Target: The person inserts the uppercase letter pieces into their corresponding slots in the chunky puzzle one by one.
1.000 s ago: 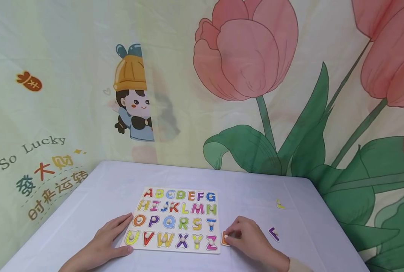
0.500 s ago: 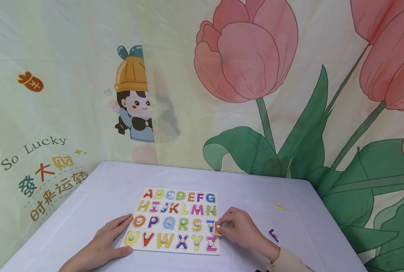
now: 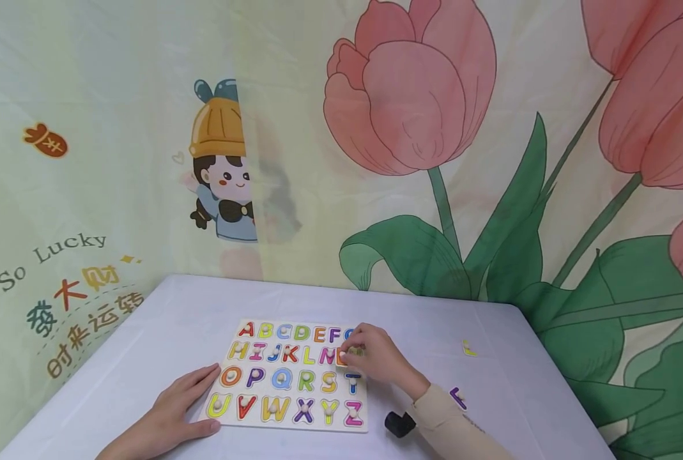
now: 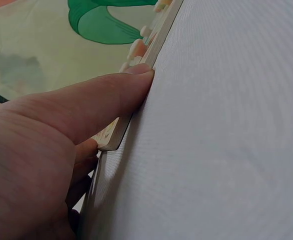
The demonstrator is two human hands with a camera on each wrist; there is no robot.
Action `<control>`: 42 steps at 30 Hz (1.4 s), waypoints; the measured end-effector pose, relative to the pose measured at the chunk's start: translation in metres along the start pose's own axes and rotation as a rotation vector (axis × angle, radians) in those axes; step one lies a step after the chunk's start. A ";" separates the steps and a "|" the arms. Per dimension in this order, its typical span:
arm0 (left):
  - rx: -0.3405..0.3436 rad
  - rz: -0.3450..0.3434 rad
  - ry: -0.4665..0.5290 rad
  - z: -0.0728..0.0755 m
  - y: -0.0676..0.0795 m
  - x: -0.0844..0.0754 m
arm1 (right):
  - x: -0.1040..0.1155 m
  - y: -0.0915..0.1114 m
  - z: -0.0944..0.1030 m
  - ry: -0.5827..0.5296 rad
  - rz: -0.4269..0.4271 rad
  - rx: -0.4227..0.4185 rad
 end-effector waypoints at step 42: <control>-0.003 -0.002 0.010 -0.001 -0.002 0.002 | -0.017 -0.079 -0.037 -0.074 -0.134 0.063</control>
Point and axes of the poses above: each hand's wrist, its own y-axis away from the middle knuckle, its own z-axis out of the back of the hand, x = y × z, the point moved 9 cm from there along -y, towards the middle knuckle, and after that the axes turned 4 degrees about y, right-handed, at the moved point
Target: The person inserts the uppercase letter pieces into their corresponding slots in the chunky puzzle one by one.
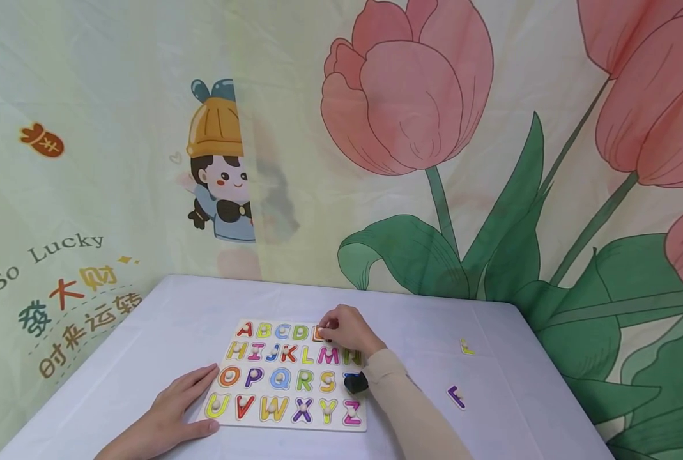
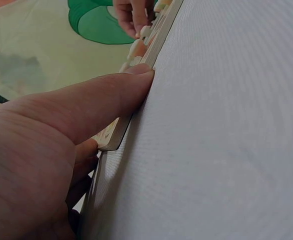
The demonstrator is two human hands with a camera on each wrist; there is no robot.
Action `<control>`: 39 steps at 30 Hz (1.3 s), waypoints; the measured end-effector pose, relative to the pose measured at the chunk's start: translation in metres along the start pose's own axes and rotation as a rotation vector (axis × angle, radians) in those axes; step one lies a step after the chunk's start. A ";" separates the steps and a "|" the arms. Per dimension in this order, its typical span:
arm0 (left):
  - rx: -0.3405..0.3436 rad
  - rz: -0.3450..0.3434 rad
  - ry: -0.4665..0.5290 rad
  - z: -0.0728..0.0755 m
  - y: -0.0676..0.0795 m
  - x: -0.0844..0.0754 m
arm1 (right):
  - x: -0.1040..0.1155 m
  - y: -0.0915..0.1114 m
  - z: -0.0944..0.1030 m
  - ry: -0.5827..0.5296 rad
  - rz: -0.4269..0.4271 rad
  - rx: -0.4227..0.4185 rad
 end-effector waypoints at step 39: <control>-0.036 -0.063 -0.039 0.003 0.000 0.000 | -0.005 -0.003 -0.003 -0.060 -0.103 -0.020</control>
Point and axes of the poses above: each hand's wrist, its own y-axis away from the middle knuckle, its own z-axis out of the back of the hand, x = y × z, the point moved 9 cm from there along -y, towards the middle knuckle, and after that the axes turned 4 degrees about y, right-handed, at the moved point
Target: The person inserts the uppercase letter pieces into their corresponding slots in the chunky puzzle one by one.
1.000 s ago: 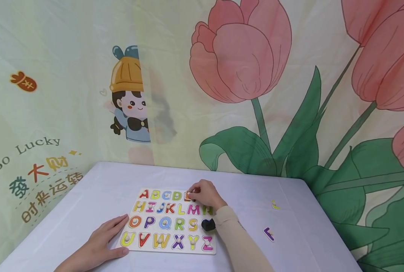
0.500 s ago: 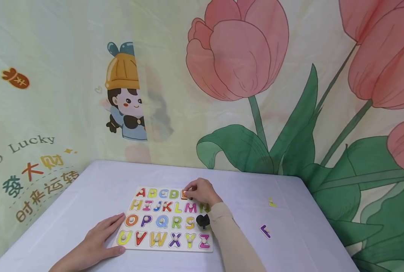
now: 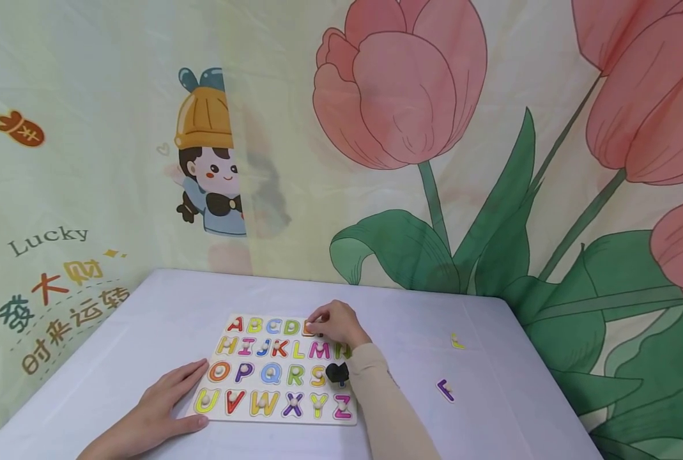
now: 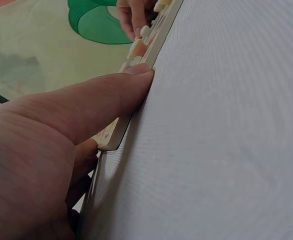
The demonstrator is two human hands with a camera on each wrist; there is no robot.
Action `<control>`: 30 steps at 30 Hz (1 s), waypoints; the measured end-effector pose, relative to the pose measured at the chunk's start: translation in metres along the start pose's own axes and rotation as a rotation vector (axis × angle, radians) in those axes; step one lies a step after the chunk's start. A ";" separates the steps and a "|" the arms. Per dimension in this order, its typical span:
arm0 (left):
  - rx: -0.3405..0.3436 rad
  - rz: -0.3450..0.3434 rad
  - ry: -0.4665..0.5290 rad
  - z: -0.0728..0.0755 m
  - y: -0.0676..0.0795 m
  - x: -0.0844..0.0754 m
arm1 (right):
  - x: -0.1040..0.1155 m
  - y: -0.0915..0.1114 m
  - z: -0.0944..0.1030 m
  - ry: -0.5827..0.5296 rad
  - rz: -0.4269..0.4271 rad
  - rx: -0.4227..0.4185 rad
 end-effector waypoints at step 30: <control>0.011 0.016 0.025 0.001 0.001 -0.004 | 0.002 0.004 -0.002 0.016 0.007 0.037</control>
Point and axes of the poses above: each hand's wrist, its own y-axis away from the middle knuckle, its own z-axis out of the back of the hand, x = y × z, the point moved 9 cm from there along -y, towards the middle knuckle, and after that the axes turned 4 degrees about y, right-handed, at the moved point
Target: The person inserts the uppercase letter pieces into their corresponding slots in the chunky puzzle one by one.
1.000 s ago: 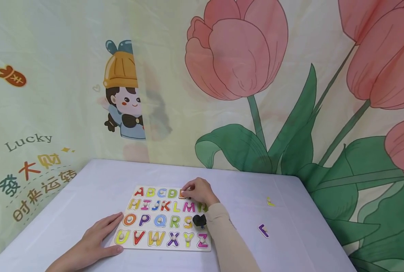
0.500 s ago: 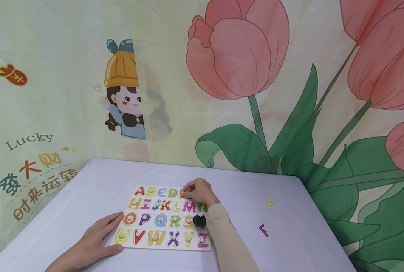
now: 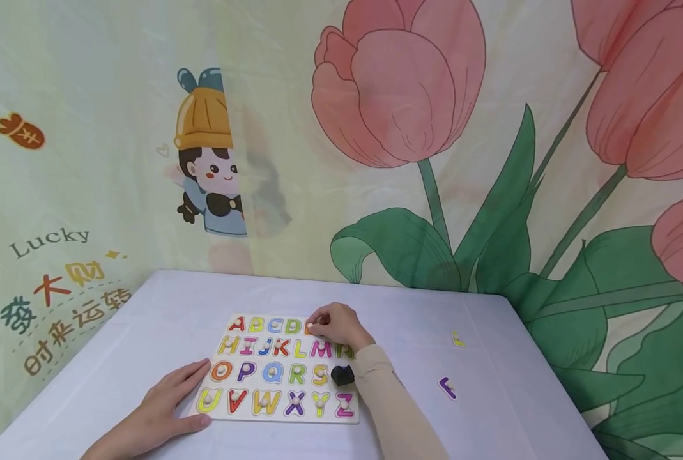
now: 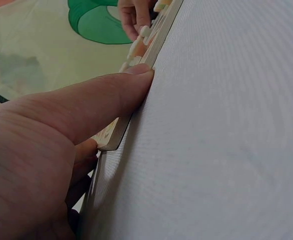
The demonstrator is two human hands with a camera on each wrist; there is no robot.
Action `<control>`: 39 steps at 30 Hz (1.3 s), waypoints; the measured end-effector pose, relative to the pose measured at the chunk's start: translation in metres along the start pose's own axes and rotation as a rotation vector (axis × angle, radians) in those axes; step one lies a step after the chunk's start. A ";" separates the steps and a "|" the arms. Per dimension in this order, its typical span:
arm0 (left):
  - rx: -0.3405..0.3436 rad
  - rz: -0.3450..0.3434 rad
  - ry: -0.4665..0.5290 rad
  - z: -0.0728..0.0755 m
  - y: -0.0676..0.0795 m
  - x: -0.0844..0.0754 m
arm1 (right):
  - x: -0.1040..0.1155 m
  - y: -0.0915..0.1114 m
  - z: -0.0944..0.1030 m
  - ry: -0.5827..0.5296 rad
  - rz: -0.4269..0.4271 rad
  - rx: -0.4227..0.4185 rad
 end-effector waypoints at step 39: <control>0.050 0.054 -0.009 -0.005 -0.003 0.004 | -0.136 0.144 0.175 0.229 0.107 -0.244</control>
Point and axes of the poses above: each hand's wrist, its own y-axis away from the middle knuckle, its own z-axis out of the back of the hand, x = y × z, the point moved 9 cm from there along -y, towards the middle knuckle, and after that the axes turned 4 degrees about y, right-handed, at the moved point
